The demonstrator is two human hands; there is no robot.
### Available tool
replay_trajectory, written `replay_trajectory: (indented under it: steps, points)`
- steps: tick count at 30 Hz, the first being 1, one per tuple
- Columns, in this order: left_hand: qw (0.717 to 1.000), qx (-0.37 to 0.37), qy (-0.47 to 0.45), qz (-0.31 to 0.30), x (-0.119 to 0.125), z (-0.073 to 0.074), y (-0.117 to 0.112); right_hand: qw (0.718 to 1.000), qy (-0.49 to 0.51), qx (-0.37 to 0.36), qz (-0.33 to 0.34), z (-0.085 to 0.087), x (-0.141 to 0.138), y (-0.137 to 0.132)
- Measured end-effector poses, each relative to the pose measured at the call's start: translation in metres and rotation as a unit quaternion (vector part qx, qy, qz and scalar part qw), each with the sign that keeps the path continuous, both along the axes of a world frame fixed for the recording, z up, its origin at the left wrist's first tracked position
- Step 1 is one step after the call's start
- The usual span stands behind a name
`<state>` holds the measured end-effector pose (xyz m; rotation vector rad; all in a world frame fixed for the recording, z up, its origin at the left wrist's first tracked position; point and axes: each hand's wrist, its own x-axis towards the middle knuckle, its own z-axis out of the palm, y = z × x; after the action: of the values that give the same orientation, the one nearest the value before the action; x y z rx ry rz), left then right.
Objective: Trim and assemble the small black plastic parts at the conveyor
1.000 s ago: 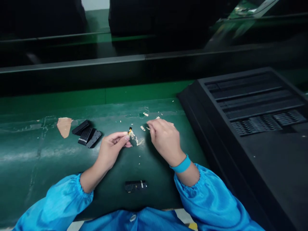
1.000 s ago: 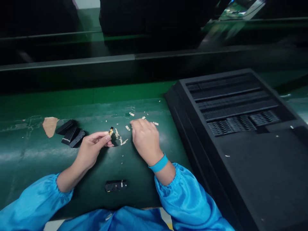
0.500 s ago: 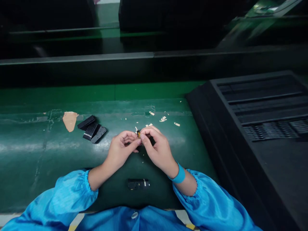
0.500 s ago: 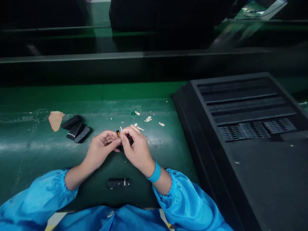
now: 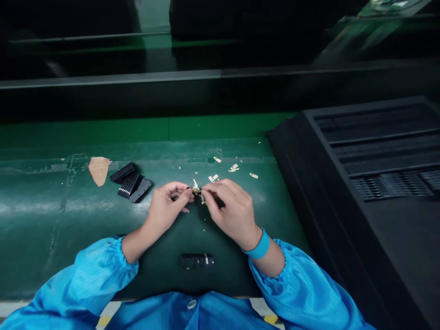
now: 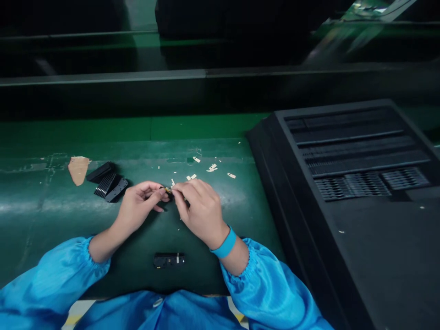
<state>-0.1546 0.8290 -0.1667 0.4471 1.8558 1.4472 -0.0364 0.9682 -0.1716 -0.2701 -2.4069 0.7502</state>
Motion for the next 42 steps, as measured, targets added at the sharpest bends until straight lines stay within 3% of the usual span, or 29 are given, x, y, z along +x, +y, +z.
replay_trajectory:
  steps: [3,7,12,15,20,26,33,38,42]
  points:
    - [0.998,0.012,0.055,-0.009,0.003,-0.002,-0.001,1.000,-0.013,0.014,0.005,-0.002,0.002,-0.005]
    - [0.981,0.015,0.187,-0.045,0.006,-0.005,-0.005,0.999,-0.013,-0.031,0.016,-0.007,0.002,-0.009]
    - [0.904,0.034,0.408,-0.122,0.003,-0.005,-0.009,0.999,-0.001,-0.035,-0.003,-0.007,0.000,-0.009]
    - [0.878,0.045,0.454,-0.146,0.000,-0.007,-0.009,0.999,-0.013,-0.038,-0.016,-0.005,0.000,-0.008]
    - [0.877,0.052,0.452,-0.153,-0.001,-0.008,-0.007,0.999,-0.028,-0.022,-0.023,-0.004,-0.001,-0.005]
    - [0.949,0.042,0.292,-0.111,-0.004,-0.007,-0.006,0.998,-0.014,-0.064,0.018,-0.005,-0.001,-0.003]
    - [0.913,0.057,0.385,-0.122,0.000,-0.004,-0.008,1.000,-0.007,-0.009,-0.007,-0.005,0.000,-0.005]
    - [0.952,0.047,0.281,-0.114,0.002,-0.006,-0.007,0.999,-0.013,-0.035,-0.013,-0.004,-0.003,-0.004]
    - [0.964,0.063,0.243,-0.088,-0.002,-0.010,-0.007,0.994,-0.032,-0.065,-0.080,-0.008,-0.004,0.012]
